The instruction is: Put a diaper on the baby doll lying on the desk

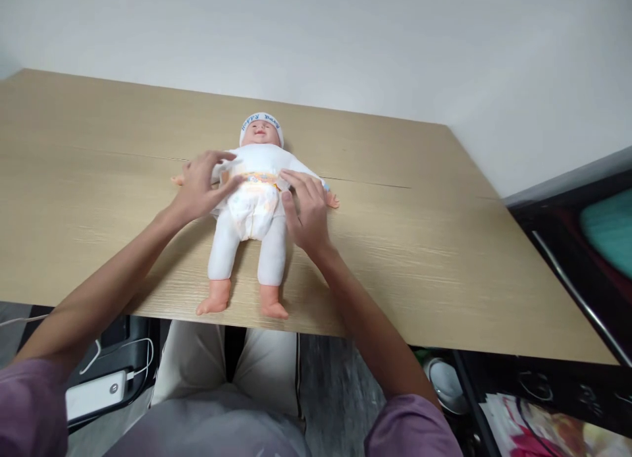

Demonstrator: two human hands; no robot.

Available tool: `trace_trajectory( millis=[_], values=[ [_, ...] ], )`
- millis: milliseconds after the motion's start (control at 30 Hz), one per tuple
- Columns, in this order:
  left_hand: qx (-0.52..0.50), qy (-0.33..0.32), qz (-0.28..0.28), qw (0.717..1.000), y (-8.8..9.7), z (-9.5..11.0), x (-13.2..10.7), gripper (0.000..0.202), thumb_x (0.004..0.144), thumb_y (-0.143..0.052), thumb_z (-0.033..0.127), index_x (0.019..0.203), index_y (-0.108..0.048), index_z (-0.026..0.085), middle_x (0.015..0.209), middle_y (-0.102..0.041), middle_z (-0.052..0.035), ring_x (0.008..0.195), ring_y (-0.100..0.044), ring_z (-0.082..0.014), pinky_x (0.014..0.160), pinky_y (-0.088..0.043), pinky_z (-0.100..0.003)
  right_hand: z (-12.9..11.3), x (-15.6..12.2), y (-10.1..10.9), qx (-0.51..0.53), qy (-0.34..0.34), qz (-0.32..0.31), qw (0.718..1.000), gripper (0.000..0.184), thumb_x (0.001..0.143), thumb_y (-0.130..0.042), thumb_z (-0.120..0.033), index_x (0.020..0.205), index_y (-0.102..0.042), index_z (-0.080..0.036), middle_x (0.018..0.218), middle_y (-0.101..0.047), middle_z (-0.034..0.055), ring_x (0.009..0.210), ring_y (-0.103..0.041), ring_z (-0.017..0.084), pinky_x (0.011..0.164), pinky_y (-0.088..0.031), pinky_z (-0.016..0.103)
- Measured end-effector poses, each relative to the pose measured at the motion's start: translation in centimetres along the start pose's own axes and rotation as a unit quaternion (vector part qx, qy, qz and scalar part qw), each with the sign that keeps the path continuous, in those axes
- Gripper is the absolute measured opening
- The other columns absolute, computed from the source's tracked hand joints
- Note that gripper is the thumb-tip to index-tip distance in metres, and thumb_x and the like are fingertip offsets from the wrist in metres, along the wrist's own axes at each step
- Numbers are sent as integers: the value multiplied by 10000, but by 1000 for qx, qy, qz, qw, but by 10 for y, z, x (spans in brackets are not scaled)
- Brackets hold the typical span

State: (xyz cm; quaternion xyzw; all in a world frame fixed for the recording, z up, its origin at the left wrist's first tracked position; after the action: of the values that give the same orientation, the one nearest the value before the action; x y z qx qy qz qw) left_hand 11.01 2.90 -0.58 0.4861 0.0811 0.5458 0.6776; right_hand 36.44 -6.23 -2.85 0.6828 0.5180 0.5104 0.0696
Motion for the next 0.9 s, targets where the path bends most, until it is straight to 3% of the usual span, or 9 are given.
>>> trace_trajectory(
  millis=[133, 267, 400, 500, 567, 733, 900],
  values=[
    [19, 97, -3, 995, 13, -58, -35, 419, 1049, -604, 629, 1162, -696, 236, 1261, -790, -150, 1171, -684, -341, 1104, -516, -515, -30, 33, -1, -6, -1, -7, 1000, 414, 1188, -439, -461, 1452, -701, -279, 1322, -772, 128, 1249, -703, 352, 1194, -529, 577],
    [76, 123, -74, 987, 13, -80, -51, 398, 977, -675, 633, 974, -650, 236, 1091, -783, -150, 1119, -674, -378, 1103, -459, -588, -52, 65, -30, 20, 49, -97, 994, 338, 1141, -594, -410, 1419, -693, -245, 1143, -738, 98, 1091, -692, 313, 1114, -555, 502],
    [75, 127, -167, 975, 14, -76, -46, 443, 869, -787, 638, 765, -624, 239, 863, -726, -101, 1049, -696, -392, 1090, -419, -581, -51, 74, -65, -14, 47, -157, 986, 487, 1059, -695, -367, 1519, -651, -214, 1182, -756, 118, 1141, -677, 358, 1091, -543, 534],
    [22, 160, -244, 956, 19, -75, -37, 477, 824, -820, 630, 648, -611, 240, 664, -621, -45, 878, -675, -330, 1032, -430, -522, -44, 70, -80, -38, 34, -151, 987, 511, 1029, -714, -382, 1517, -656, -243, 1204, -773, 121, 1200, -661, 397, 1112, -514, 582],
    [-51, 181, -268, 945, 26, -76, -31, 490, 818, -811, 645, 623, -607, 245, 635, -582, -30, 799, -627, -286, 943, -452, -465, -40, 68, -84, -36, 29, -151, 987, 544, 1015, -728, -401, 1527, -650, -235, 1193, -775, 123, 1200, -660, 405, 1108, -508, 593],
    [-191, 205, -174, 944, 37, -64, -10, 426, 881, -712, 596, 656, -587, 256, 726, -590, -31, 753, -552, -233, 780, -432, -405, -39, 68, -79, -14, 18, -159, 987, 587, 1013, -735, -450, 1547, -639, -226, 1167, -770, 116, 1164, -666, 391, 1116, -494, 591],
    [-252, 182, -137, 941, 10, -27, 13, 416, 918, -703, 549, 660, -619, 233, 728, -636, -36, 755, -586, -211, 779, -475, -398, -39, 70, -74, 32, -9, -176, 984, 647, 1007, -773, -494, 1589, -601, -270, 1116, -769, 73, 1162, -678, 368, 1122, -493, 565]
  ],
)
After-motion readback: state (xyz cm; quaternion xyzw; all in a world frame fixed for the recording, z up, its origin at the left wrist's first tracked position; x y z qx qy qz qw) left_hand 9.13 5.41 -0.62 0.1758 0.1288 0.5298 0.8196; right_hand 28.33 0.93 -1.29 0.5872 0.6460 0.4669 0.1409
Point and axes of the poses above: each hand's wrist, its own x-axis towards the middle knuckle, its own y-axis out of the back of the hand, z = x × y, the point moved 3 cm from there along x, towards the middle knuckle
